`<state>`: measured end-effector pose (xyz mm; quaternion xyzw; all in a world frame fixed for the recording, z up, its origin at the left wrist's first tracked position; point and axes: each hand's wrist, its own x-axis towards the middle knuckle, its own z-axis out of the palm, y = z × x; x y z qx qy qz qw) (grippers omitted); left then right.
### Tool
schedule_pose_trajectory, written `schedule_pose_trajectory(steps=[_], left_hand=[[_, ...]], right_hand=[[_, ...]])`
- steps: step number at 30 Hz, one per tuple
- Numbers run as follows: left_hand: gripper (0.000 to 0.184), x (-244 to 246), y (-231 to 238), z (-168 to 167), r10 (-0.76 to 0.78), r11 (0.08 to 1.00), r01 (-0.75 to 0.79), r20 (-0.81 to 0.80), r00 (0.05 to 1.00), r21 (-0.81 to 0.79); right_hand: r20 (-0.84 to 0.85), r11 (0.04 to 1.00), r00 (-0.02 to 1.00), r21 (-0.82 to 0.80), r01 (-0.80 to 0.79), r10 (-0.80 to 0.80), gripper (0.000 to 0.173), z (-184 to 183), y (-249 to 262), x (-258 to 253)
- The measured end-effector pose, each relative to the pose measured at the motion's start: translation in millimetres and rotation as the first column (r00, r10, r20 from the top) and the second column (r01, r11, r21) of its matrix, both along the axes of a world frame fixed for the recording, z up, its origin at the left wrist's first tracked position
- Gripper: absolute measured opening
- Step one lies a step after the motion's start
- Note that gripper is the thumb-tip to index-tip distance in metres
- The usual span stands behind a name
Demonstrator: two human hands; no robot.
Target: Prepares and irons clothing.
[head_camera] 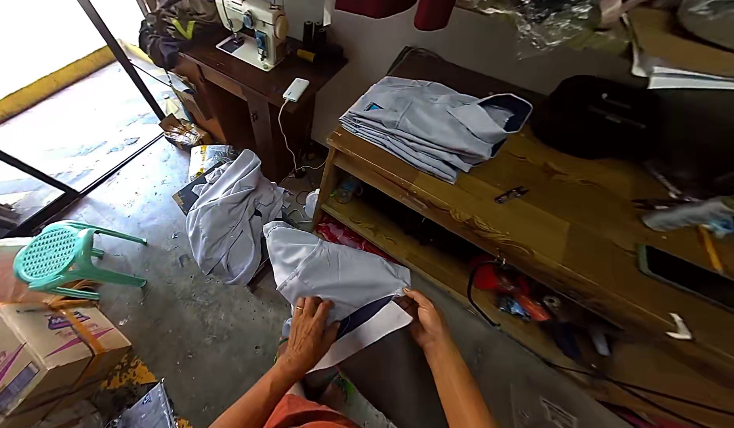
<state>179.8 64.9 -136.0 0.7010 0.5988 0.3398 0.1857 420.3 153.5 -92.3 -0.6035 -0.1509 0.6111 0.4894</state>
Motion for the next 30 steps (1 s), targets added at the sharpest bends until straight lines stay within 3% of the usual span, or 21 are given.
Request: schedule_pose_trajectory(steps=[2, 5, 6, 7, 8, 9, 10, 11, 13, 15, 17, 18, 21, 24, 27, 30], left_hand=[[0.041, -10.0, 27.0, 3.5, -0.056, 0.998, 0.056, -0.047, 0.997, 0.001], [0.045, -26.7, 71.2, 10.2, -0.161, 0.986, 0.156, -0.092, 0.983, -0.059], [0.045, -31.2, 83.5, 10.8, -0.187, 0.981, 0.179, -0.11, 0.976, -0.076], [0.045, -34.5, 93.5, 11.0, -0.208, 0.976, 0.197, -0.137, 0.969, -0.089], [0.044, -37.3, 100.4, 10.3, -0.224, 0.972, 0.209, -0.171, 0.959, -0.104], [0.043, -39.6, 103.7, 9.2, -0.241, 0.968, 0.218, -0.206, 0.948, -0.128], [0.042, -40.6, 105.0, 9.3, -0.257, 0.962, 0.226, -0.231, 0.939, -0.153], [0.042, -39.9, 106.1, 10.6, -0.263, 0.959, 0.226, -0.242, 0.934, -0.17], [0.039, -31.0, 111.1, 18.0, -0.251, 0.959, 0.208, -0.245, 0.936, -0.19], [0.035, -15.5, 118.7, 29.7, -0.238, 0.961, 0.195, -0.23, 0.944, -0.195], [0.032, 8.4, 137.7, 45.1, -0.238, 0.963, 0.208, -0.18, 0.954, -0.171], [0.031, 23.8, 149.5, 53.3, -0.253, 0.96, 0.231, -0.137, 0.958, -0.158], [0.031, 87.8, 198.0, 84.5, -0.373, 0.921, 0.37, 0.002, 0.928, -0.123], [0.033, 173.2, 249.9, 112.0, -0.503, 0.86, 0.498, -0.024, 0.864, -0.112], [0.035, 259.0, 296.8, 117.4, -0.588, 0.808, 0.573, -0.11, 0.802, -0.14], [0.049, 318.6, 338.0, 104.4, -0.64, 0.763, 0.63, -0.302, 0.707, -0.141]], right_hand=[[0.038, 1.0, 0.999, -0.006, 0.012, -0.012, 0.025, 8.0, 10.5, 2.6], [0.003, 0.984, 0.998, 0.163, -0.07, 0.07, 0.027, 31.4, 39.0, 3.9], [0.049, 0.97, 0.992, 0.212, -0.122, 0.114, 0.028, 33.0, 49.2, 8.3], [0.196, 0.959, 0.97, 0.215, -0.183, 0.142, 0.025, 30.7, 58.7, 14.8], [0.433, 0.952, 0.885, 0.161, -0.261, 0.169, 0.016, 24.7, 64.9, 24.5], [0.658, 0.938, 0.719, 0.055, -0.343, 0.224, 0.009, 18.6, 65.5, 36.2], [0.795, 0.913, 0.534, -0.06, -0.403, 0.288, 0.026, 19.5, 61.2, 44.1], [0.868, 0.897, 0.399, -0.108, -0.429, 0.295, 0.033, 22.4, 54.4, 45.6], [0.932, 0.84, 0.28, -0.045, -0.541, 0.23, 0.028, 26.0, 37.2, 34.1], [0.929, 0.718, 0.297, 0.052, -0.694, 0.22, 0.026, 18.4, 14.1, 3.1], [0.901, 0.625, 0.276, 0.007, -0.781, 0.335, 0.029, 6.4, -8.6, -30.3], [0.901, 0.626, 0.262, -0.012, -0.78, 0.344, 0.031, -4.3, -20.7, -42.0], [0.954, 0.689, 0.288, 0.151, -0.709, 0.087, 0.022, -35.9, -44.0, -55.8], [0.967, 0.699, 0.238, 0.229, -0.677, -0.087, 0.012, -50.4, -52.9, -60.2], [0.974, 0.738, 0.224, 0.176, -0.652, -0.035, 0.013, -43.8, -54.3, -65.2], [0.961, 0.757, 0.259, 0.095, -0.646, 0.1, 0.017, -35.5, -53.2, -65.2]])
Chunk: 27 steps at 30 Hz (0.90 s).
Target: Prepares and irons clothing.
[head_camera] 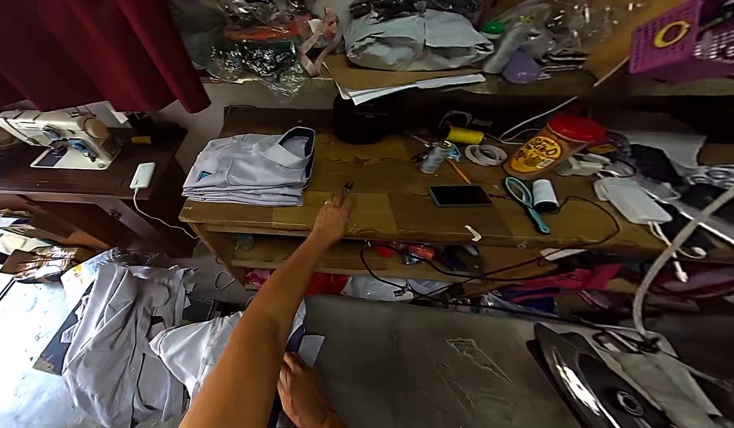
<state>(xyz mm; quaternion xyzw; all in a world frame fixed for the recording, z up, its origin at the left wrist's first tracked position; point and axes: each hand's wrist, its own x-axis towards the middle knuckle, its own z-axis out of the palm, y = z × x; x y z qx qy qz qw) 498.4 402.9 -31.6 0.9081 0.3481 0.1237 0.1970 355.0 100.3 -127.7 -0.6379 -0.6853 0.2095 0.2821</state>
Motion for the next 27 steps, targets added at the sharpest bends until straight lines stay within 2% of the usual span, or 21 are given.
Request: schedule_pose_trajectory(steps=[3, 8, 10, 12, 14, 15, 16, 18, 20, 22, 25, 27], left_hand=[[0.051, 28.1, 27.1, -16.4, -0.01, 1.0, 0.015, -0.187, 0.982, 0.026], [0.033, 24.6, 24.8, 1.3, 0.092, 0.991, -0.066, -0.237, 0.967, 0.115], [0.039, 12.7, 24.0, 9.8, 0.135, 0.991, -0.13, -0.223, 0.965, 0.037], [0.05, -9.8, 25.2, 20.5, 0.175, 0.964, -0.19, -0.092, 0.98, -0.186], [0.057, -47.7, 16.8, 27.3, 0.232, 0.854, -0.11, 0.182, 0.956, -0.509], [0.054, -72.8, 4.2, 30.0, 0.284, 0.753, 0.006, 0.332, 0.9, -0.659], [0.047, -101.4, -13.3, 34.9, 0.345, 0.647, 0.131, 0.442, 0.828, -0.751], [0.035, -166.9, -56.5, 45.2, 0.421, 0.546, 0.245, 0.515, 0.747, -0.801], [0.026, -224.7, -89.9, 34.4, 0.495, 0.5, 0.29, 0.544, 0.677, -0.816], [0.026, -273.0, -122.5, 20.2, 0.565, 0.494, 0.251, 0.527, 0.635, -0.833], [0.026, -325.6, -170.7, -0.9, 0.616, 0.499, 0.177, 0.49, 0.617, -0.848], [0.03, -344.6, -196.5, -17.8, 0.59, 0.543, 0.096, 0.46, 0.664, -0.834]], right_hand=[[-0.137, 0.994, 0.99, -0.108, -0.031, 0.016, 0.02, 10.7, -4.5, 8.7], [-0.276, 0.998, 0.961, -0.055, -0.024, 0.008, 0.019, 2.9, -4.5, 16.2], [-0.307, 0.998, 0.952, -0.053, -0.031, 0.013, 0.02, -0.9, -1.7, 16.8], [-0.309, 0.998, 0.95, -0.035, -0.054, 0.04, 0.026, -10.3, 0.1, 16.8], [-0.283, 0.999, 0.958, 0.017, -0.049, 0.051, 0.028, -19.7, -1.8, 12.9], [-0.263, 0.998, 0.963, 0.035, -0.047, 0.055, 0.028, -22.4, -3.3, 10.7], [-0.236, 0.998, 0.97, 0.05, -0.044, 0.054, 0.027, -23.2, -3.8, 8.7], [-0.18, 0.996, 0.983, 0.089, -0.029, 0.045, 0.017, -24.0, -1.3, 4.6], [-0.152, 0.995, 0.987, 0.089, -0.033, 0.047, 0.012, -21.0, 3.4, 5.3], [-0.185, 0.997, 0.979, 0.022, -0.079, 0.082, 0.013, -12.2, 11.2, 13.2], [-0.406, 0.975, 0.911, -0.169, -0.147, 0.067, 0.017, 1.3, 27.3, 32.0], [-0.616, 0.934, 0.786, -0.311, -0.178, -0.056, 0.015, 3.8, 37.1, 41.1]])
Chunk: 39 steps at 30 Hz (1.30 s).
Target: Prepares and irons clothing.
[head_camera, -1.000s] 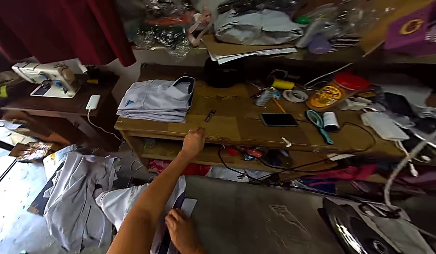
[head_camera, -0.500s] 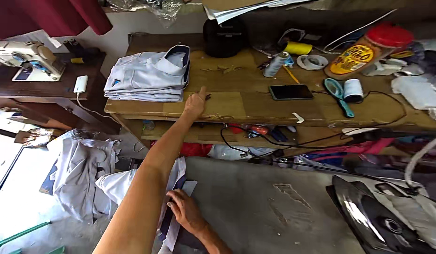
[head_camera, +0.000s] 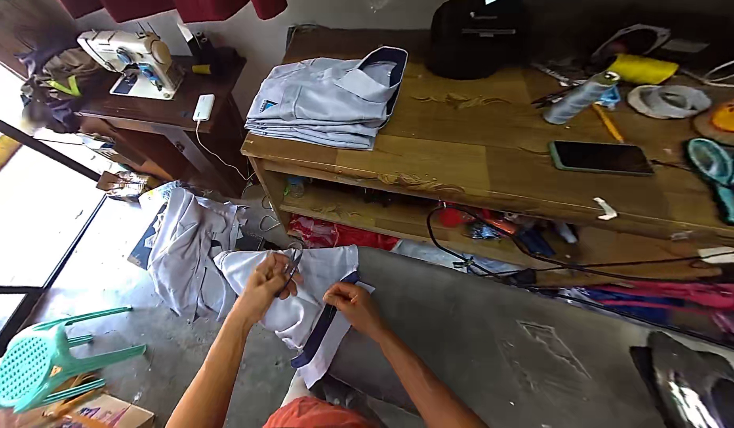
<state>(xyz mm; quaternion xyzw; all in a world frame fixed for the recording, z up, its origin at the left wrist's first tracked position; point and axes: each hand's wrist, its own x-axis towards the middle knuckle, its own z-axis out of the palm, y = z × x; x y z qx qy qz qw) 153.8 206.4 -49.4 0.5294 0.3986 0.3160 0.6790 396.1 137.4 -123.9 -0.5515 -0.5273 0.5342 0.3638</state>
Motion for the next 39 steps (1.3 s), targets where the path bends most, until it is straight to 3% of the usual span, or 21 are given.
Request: schedule_pose_trajectory(steps=[3, 7, 9, 10, 12, 14, 18, 21, 26, 29, 32, 36, 37, 39], left_hand=[[0.043, -10.0, -24.4, -15.1, -0.014, 0.986, 0.07, -0.345, 0.939, 0.151], [0.039, -16.1, -41.0, -24.5, 0.064, 0.978, 0.031, -0.438, 0.897, 0.207], [0.039, -17.0, -41.9, -24.5, 0.11, 0.972, -0.002, -0.447, 0.888, 0.236], [0.039, -15.9, -41.6, -24.9, 0.125, 0.969, -0.009, -0.457, 0.881, 0.248], [0.039, -9.6, -39.0, -25.7, 0.126, 0.966, -0.001, -0.469, 0.874, 0.258], [0.038, 3.9, -35.7, -26.2, 0.124, 0.965, -0.002, -0.452, 0.883, 0.261], [0.037, 37.1, -28.3, -25.8, 0.107, 0.967, -0.002, -0.4, 0.91, 0.254], [0.037, 52.9, -19.7, -20.0, 0.068, 0.978, 0.017, -0.395, 0.916, 0.207], [0.032, 78.6, -2.5, -31.8, -0.009, 0.988, 0.075, -0.43, 0.903, 0.138], [0.033, 98.4, 8.0, -38.4, -0.089, 0.98, 0.166, -0.512, 0.855, 0.108], [0.031, 114.0, 12.5, -42.1, -0.135, 0.956, 0.248, -0.517, 0.845, 0.154], [0.026, 128.4, 12.6, -38.3, -0.105, 0.936, 0.29, -0.627, 0.772, 0.201], [0.027, 129.0, 12.1, -36.9, -0.076, 0.936, 0.271, -0.623, 0.779, 0.225], [0.024, 125.8, 14.4, -30.9, 0.007, 0.956, 0.134, -0.479, 0.878, 0.26]], right_hand=[[-0.363, 0.969, 0.913, -0.223, 0.106, -0.184, 0.007, 12.4, 6.1, 7.0], [-0.508, 0.945, 0.801, -0.234, 0.227, -0.318, 0.027, 43.6, -4.6, 50.2], [-0.342, 0.918, 0.853, -0.193, 0.346, -0.394, 0.045, 58.6, -12.4, 92.3], [-0.134, 0.896, 0.888, -0.136, 0.424, -0.44, 0.047, 60.7, -14.9, 115.0], [0.333, 0.888, 0.837, 0.003, 0.46, -0.434, 0.04, 60.2, -17.8, 150.4], [0.461, 0.914, 0.801, 0.065, 0.399, -0.383, 0.034, 55.7, -12.4, 151.2], [0.466, 0.987, 0.873, 0.133, 0.093, -0.145, 0.033, 43.8, 20.7, 86.8], [0.499, 0.993, 0.866, -0.083, 0.079, -0.027, 0.042, 46.0, 41.6, 58.4], [0.276, 0.963, 0.961, -0.256, 0.089, -0.015, 0.029, 18.5, 38.2, 59.0], [0.169, 0.962, 0.985, -0.258, 0.089, -0.046, 0.016, 18.5, 33.0, 59.1], [0.083, 0.971, 0.992, -0.212, 0.111, -0.095, 0.015, 16.0, 27.4, 59.9], [0.027, 0.964, 0.989, -0.217, 0.151, -0.149, 0.012, 13.7, 23.6, 58.7], [0.026, 0.963, 0.987, -0.217, 0.16, -0.159, 0.01, 12.3, 22.9, 58.3], [0.033, 0.96, 0.986, -0.224, 0.169, -0.165, 0.01, 9.5, 23.0, 58.7]])
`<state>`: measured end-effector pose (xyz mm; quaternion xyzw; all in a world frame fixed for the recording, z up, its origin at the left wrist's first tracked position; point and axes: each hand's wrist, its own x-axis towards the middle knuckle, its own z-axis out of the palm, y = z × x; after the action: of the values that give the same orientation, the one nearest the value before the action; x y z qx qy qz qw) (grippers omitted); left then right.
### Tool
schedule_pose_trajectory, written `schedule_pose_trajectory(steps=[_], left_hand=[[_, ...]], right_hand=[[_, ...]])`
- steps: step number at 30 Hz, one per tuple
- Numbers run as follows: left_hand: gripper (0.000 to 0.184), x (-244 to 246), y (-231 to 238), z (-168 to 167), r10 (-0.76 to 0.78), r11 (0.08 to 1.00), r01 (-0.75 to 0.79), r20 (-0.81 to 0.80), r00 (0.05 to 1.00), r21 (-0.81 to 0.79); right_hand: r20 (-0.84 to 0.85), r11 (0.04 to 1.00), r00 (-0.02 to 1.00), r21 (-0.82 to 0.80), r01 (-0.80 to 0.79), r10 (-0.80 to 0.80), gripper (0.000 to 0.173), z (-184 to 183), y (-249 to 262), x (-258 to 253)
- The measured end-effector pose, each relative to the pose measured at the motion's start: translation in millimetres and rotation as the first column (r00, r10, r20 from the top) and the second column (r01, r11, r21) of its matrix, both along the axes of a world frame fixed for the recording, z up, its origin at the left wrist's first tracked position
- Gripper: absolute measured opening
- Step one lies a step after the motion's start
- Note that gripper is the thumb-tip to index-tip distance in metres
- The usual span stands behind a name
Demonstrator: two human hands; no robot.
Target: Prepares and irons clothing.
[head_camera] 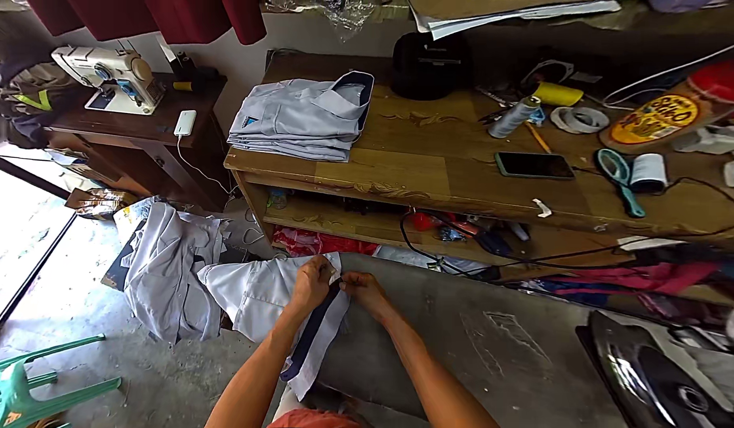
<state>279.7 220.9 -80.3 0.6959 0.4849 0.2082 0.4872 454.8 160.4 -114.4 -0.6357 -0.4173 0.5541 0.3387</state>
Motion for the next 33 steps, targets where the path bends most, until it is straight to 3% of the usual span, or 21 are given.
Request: schedule_pose_trajectory(steps=[3, 5, 9, 12, 14, 16, 19, 23, 33], left_hand=[[0.015, -10.6, 9.8, 10.3, 0.21, 0.973, -0.154, 0.377, 0.902, -0.173], [0.015, -23.6, 17.3, 16.5, 0.253, 0.957, -0.152, 0.447, 0.858, -0.249], [0.039, -60.6, 13.4, 23.7, 0.211, 0.977, -0.198, 0.228, 0.951, -0.075], [0.032, -96.1, -6.2, 18.5, 0.182, 0.982, -0.18, -0.028, 0.983, 0.064], [0.027, -104.2, -25.6, 12.3, 0.167, 0.986, -0.165, -0.07, 0.983, 0.039], [0.026, -96.2, -45.7, 6.9, 0.129, 0.991, -0.13, -0.052, 0.99, -0.021], [0.039, -67.8, -69.0, 2.5, 0.042, 0.995, -0.047, -0.059, 0.997, -0.087], [0.059, -31.7, -77.8, -2.7, -0.098, 0.99, 0.076, -0.205, 0.974, -0.115], [0.058, -16.3, -87.7, -5.7, -0.19, 0.98, 0.198, -0.445, 0.875, -0.028]], right_hand=[[-0.019, 1.0, 1.0, -0.018, 0.017, -0.018, 0.01, -4.7, -2.0, -0.1], [-0.053, 1.0, 0.998, -0.012, 0.027, -0.028, 0.011, -5.7, -2.3, 0.8], [-0.002, 0.993, 0.998, 0.106, 0.056, -0.057, 0.022, -2.9, -7.0, 2.8], [0.102, 0.989, 0.995, 0.151, -0.003, -0.013, 0.034, -6.6, -10.2, 7.2], [0.188, 0.99, 0.981, 0.119, -0.071, 0.048, 0.039, -5.5, -7.3, 5.7], [0.244, 0.993, 0.966, 0.059, -0.1, 0.082, 0.031, -0.9, 0.2, 1.3], [0.106, 1.0, 0.994, -0.008, -0.03, 0.031, 0.018, 4.2, 4.9, -6.1], [-0.166, 0.997, 0.983, 0.013, 0.08, -0.077, 0.014, -6.1, -4.7, -4.3], [-0.171, 0.985, 0.983, 0.144, 0.095, -0.07, 0.012, -21.7, -17.0, -3.2]])
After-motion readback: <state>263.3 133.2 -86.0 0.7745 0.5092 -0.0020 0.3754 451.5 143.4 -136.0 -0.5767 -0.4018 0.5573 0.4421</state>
